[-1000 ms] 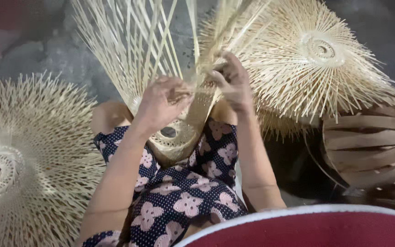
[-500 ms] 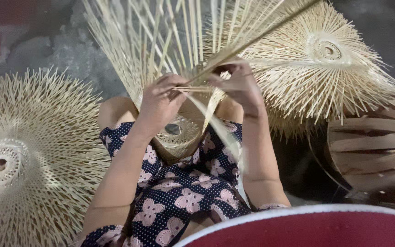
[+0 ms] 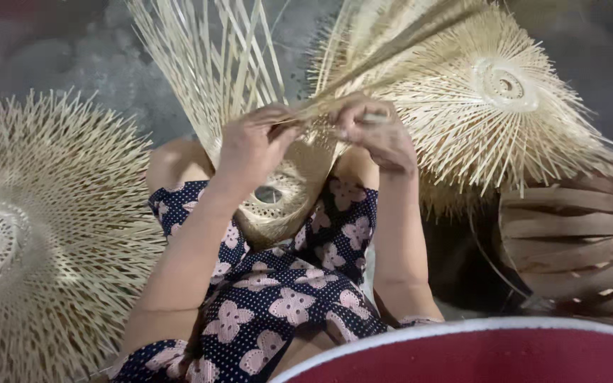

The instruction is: The person weaves together thin strips of bamboo by hand to construct the frame of conical hats, working on one hat frame while others are visible on the floor.

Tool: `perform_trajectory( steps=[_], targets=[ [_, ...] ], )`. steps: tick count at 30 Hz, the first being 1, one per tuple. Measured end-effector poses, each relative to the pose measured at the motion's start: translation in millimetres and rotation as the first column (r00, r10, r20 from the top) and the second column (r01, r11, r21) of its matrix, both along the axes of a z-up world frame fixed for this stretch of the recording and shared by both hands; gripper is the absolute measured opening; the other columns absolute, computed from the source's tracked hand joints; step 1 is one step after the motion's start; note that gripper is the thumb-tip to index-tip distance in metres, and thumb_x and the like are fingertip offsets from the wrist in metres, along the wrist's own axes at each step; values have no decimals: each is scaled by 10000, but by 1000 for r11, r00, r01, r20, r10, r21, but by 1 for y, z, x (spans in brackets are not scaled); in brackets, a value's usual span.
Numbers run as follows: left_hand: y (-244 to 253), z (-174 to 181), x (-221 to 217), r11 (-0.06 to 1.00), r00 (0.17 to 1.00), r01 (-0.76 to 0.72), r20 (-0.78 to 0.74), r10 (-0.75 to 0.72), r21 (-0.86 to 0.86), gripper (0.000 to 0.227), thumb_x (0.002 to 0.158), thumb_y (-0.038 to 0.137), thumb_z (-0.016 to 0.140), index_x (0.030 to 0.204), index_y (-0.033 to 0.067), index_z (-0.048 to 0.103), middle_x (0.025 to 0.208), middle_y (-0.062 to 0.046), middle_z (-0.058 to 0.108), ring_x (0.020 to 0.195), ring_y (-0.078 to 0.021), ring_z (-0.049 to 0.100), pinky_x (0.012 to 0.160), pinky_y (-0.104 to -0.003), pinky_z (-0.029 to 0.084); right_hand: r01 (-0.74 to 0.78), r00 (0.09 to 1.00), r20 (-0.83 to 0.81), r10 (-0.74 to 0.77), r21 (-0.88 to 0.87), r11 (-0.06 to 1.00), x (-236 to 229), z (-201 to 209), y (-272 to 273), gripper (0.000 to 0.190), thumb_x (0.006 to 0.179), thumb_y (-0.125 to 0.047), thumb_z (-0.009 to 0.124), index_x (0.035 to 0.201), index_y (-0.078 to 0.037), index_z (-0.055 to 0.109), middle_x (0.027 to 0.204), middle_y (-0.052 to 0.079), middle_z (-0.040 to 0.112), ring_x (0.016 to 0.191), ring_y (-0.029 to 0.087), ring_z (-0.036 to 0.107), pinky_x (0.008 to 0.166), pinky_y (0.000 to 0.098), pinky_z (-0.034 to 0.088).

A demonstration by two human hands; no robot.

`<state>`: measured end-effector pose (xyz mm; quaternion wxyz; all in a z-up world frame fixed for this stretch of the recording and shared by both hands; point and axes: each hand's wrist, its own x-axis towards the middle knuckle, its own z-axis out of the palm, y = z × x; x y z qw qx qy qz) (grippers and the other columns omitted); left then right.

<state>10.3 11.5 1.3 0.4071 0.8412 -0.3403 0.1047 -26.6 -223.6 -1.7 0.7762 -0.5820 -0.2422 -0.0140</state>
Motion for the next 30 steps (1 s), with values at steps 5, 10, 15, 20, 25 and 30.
perform_trajectory(
  steps=[5,10,15,20,25,30],
  targets=[
    [-8,0,1,993,980,-101,165,110,-62,224,856,186,780,1052,127,690,802,-78,716,571,-95,614,464,-233,521,41,963,270,-4,-133,990,-2,12,-1,267,892,-319,737,1102,-157,699,1046,31,728,1097,175,657,997,383,568],
    [0,6,-7,987,989,68,-140,-48,144,75,1036,173,677,1050,106,649,777,-73,694,609,-159,619,515,-283,538,353,875,374,-307,-60,934,8,8,33,562,849,-217,847,1311,-103,546,1083,88,660,1082,174,660,979,370,563],
    [11,21,-7,1000,997,-11,77,13,-26,260,948,188,741,1151,108,598,1060,-57,700,910,-162,679,844,-315,624,875,478,651,-589,-409,259,19,15,55,265,932,36,708,1173,-55,645,1045,138,692,897,151,640,682,256,583],
    [14,23,10,915,764,-377,510,395,-144,809,632,453,856,1239,34,521,1112,-122,639,971,-262,646,822,-355,568,456,696,154,-702,-850,265,22,38,58,347,923,40,595,1221,-127,657,899,53,710,725,144,645,585,269,545],
    [43,20,22,900,878,-213,-478,5,-381,460,875,219,871,1153,35,555,957,-34,583,837,-154,557,808,-274,569,502,785,-194,-588,-358,788,18,35,33,229,881,-40,764,1094,-33,679,906,70,704,811,131,670,757,238,627],
    [37,35,10,961,832,-273,-491,259,45,393,797,242,846,1044,193,545,820,55,578,697,-86,552,681,-243,514,397,859,-177,-481,-365,842,23,17,27,180,867,-110,791,1029,-49,739,900,67,766,772,153,722,706,313,654]
  ],
)
